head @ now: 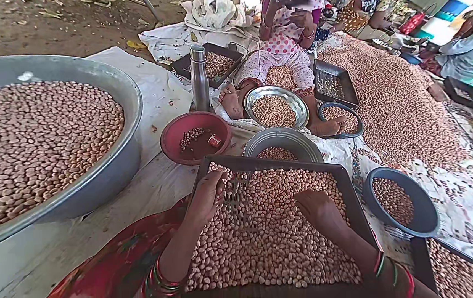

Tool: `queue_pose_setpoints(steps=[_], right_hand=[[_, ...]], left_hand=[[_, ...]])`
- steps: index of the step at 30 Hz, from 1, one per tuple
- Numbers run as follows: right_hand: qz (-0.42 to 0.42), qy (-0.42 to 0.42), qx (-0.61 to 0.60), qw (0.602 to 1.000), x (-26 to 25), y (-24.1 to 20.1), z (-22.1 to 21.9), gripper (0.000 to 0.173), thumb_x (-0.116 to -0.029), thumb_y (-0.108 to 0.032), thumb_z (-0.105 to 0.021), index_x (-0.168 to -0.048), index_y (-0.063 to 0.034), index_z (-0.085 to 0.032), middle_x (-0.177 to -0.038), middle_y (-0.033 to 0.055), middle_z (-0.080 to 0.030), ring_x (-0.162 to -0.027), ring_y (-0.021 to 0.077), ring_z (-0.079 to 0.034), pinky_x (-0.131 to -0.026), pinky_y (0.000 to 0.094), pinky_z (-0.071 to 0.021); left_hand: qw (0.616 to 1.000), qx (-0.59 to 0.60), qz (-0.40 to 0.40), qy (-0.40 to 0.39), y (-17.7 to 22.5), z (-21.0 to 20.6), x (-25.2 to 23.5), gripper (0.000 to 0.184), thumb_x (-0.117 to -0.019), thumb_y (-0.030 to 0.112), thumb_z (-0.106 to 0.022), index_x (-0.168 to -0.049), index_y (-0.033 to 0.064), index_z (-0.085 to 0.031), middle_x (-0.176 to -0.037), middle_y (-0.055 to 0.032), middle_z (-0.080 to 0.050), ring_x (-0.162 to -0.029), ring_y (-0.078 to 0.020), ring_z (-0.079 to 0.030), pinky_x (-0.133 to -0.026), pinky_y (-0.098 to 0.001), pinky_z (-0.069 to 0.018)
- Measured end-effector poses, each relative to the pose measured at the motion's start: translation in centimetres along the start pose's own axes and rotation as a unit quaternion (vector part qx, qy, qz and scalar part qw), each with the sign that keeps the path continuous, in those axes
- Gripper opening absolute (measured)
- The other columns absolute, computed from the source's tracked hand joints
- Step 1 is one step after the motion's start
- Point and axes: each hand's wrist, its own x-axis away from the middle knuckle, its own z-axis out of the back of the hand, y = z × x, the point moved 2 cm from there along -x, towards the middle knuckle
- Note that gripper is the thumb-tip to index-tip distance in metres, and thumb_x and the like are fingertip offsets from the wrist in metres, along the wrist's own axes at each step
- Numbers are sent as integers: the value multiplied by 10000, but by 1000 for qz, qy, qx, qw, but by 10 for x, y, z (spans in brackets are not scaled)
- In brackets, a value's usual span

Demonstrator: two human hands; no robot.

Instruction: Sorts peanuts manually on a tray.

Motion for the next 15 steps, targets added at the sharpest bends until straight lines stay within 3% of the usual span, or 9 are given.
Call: queue_pose_setpoints(steps=[2, 6, 10, 11, 13, 15], right_hand=[[-18, -34, 26, 999, -9, 8, -7, 166, -936, -59, -634, -990, 35, -759, -903, 221, -737, -816, 418, -737, -686, 549, -581], [-4, -45, 65, 997, -21, 5, -20, 125, -901, -13, -630, -845, 58, -715, -815, 227, -711, -723, 416, -723, -614, 534, -567], [-128, -307, 64, 941, -42, -9, -5, 266, -1040, -42, -475, -1165, 97, -664, -1164, 300, -673, -1054, 484, -669, -893, 600, -495], [-139, -319, 51, 936, -45, -11, -3, 275, -1048, -45, -459, -1175, 97, -658, -1177, 302, -670, -1066, 483, -667, -895, 598, -494], [-125, -244, -19, 962, -47, -14, 5, 276, -1036, -67, -483, -1105, 94, -696, -1073, 290, -702, -979, 459, -707, -831, 575, -540], [-100, -191, -96, 972, -53, -25, 18, 261, -1026, -72, -512, -1084, 82, -714, -1044, 267, -717, -968, 425, -717, -834, 550, -555]], left_hand=[[997, -58, 29, -30, -3, 1, 2, 349, -1134, 212, -330, -910, 91, -569, -517, 91, -396, -373, 13, -332, -369, -126, -297], [976, -172, 92, -98, -11, 1, 6, 332, -1132, 241, -357, -952, 81, -585, -580, 79, -446, -416, 8, -367, -397, -130, -311], [939, -271, 140, -156, -21, -8, 9, 340, -1130, 307, -367, -1035, 70, -593, -646, 58, -495, -453, -5, -417, -426, -139, -340], [929, -292, 152, -168, -25, -9, 10, 348, -1130, 326, -359, -1053, 75, -587, -657, 55, -506, -470, -15, -436, -444, -150, -358], [911, -316, 181, -194, -33, -12, 10, 393, -1134, 372, -314, -1111, 82, -578, -694, 40, -514, -508, -41, -470, -483, -180, -401], [902, -313, 213, -209, -42, -15, 13, 459, -1133, 418, -269, -1130, 85, -585, -709, 31, -540, -529, -59, -493, -509, -204, -430]])
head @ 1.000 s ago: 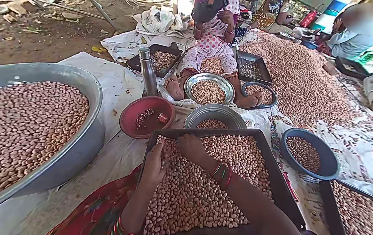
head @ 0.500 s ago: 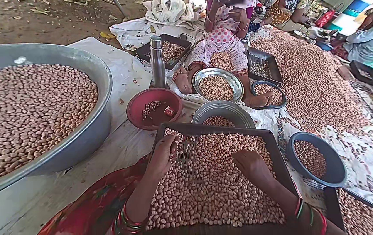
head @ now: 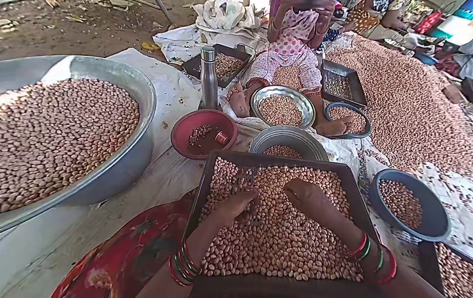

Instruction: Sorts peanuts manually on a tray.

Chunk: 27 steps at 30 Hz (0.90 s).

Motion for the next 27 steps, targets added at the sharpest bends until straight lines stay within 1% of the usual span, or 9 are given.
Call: queue_pose_setpoints(steps=[3, 8, 10, 13, 15, 18, 21, 23, 27], right_hand=[[-8, -32, 18, 999, 0, -4, 10, 274, -1041, -85, -504, -1124, 63, -718, -1071, 267, -719, -1002, 441, -712, -846, 578, -545], [-119, -308, 141, 933, 8, -14, -11, 326, -1096, -151, -430, -1291, 24, -624, -1256, 278, -635, -1134, 474, -637, -918, 615, -494], [-103, -286, 144, 942, 17, -15, -25, 298, -1079, -84, -425, -1246, 55, -628, -1215, 286, -641, -1102, 467, -648, -898, 589, -498], [37, -79, 31, 996, 29, -17, -26, 225, -1006, -70, -554, -1043, 74, -723, -985, 258, -723, -907, 422, -732, -763, 540, -577], [79, -21, -39, 996, 25, -25, -13, 233, -1006, -78, -586, -1122, 67, -725, -1042, 246, -733, -971, 401, -733, -841, 521, -586], [41, 68, -27, 996, 9, -10, 5, 235, -1007, -44, -556, -1116, 76, -726, -1052, 255, -734, -973, 411, -736, -846, 536, -587], [-66, -45, 21, 997, 0, 8, 11, 296, -1062, -80, -478, -1195, 70, -696, -1173, 278, -701, -1096, 444, -690, -932, 576, -528], [-121, -173, 83, 974, -3, 9, 0, 336, -1084, -112, -449, -1328, 23, -636, -1296, 272, -639, -1188, 454, -633, -981, 588, -491], [-120, -146, 106, 976, -3, 13, -17, 320, -1079, -91, -431, -1238, 61, -662, -1233, 288, -662, -1124, 463, -662, -933, 590, -506]], left_hand=[[1000, 2, 5, -13, -4, -7, -2, 478, -1132, 427, -263, -1091, 87, -596, -702, 37, -553, -509, -48, -475, -487, -194, -405], [1000, -7, -11, 4, 2, -5, 0, 441, -1133, 396, -296, -1144, 71, -594, -727, 19, -540, -533, -67, -484, -507, -212, -421], [999, -24, -17, -12, 2, -5, 0, 430, -1134, 388, -298, -1142, 76, -594, -724, 26, -535, -529, -57, -477, -502, -200, -408], [998, -44, -8, -50, -2, -7, -3, 444, -1134, 396, -287, -1139, 71, -589, -734, 28, -553, -566, -65, -522, -539, -216, -452], [996, -53, 20, -73, -5, -10, -5, 502, -1131, 436, -245, -1153, 68, -587, -780, 9, -586, -629, -91, -566, -599, -246, -483], [995, -36, 39, -81, -8, -11, -5, 538, -1125, 473, -215, -1070, 94, -593, -777, 23, -572, -576, -60, -507, -528, -209, -417], [998, 8, 18, -58, -8, -9, -6, 431, -1128, 413, -308, -933, 120, -558, -637, 59, -491, -452, -15, -385, -424, -161, -319], [999, 16, 3, -38, -5, -7, -6, 363, -1128, 365, -354, -959, 111, -551, -651, 57, -454, -461, -21, -366, -431, -166, -317], [1000, 22, -11, -2, -2, -6, -3, 357, -1130, 352, -357, -986, 95, -558, -646, 58, -448, -461, -25, -382, -438, -164, -341]])
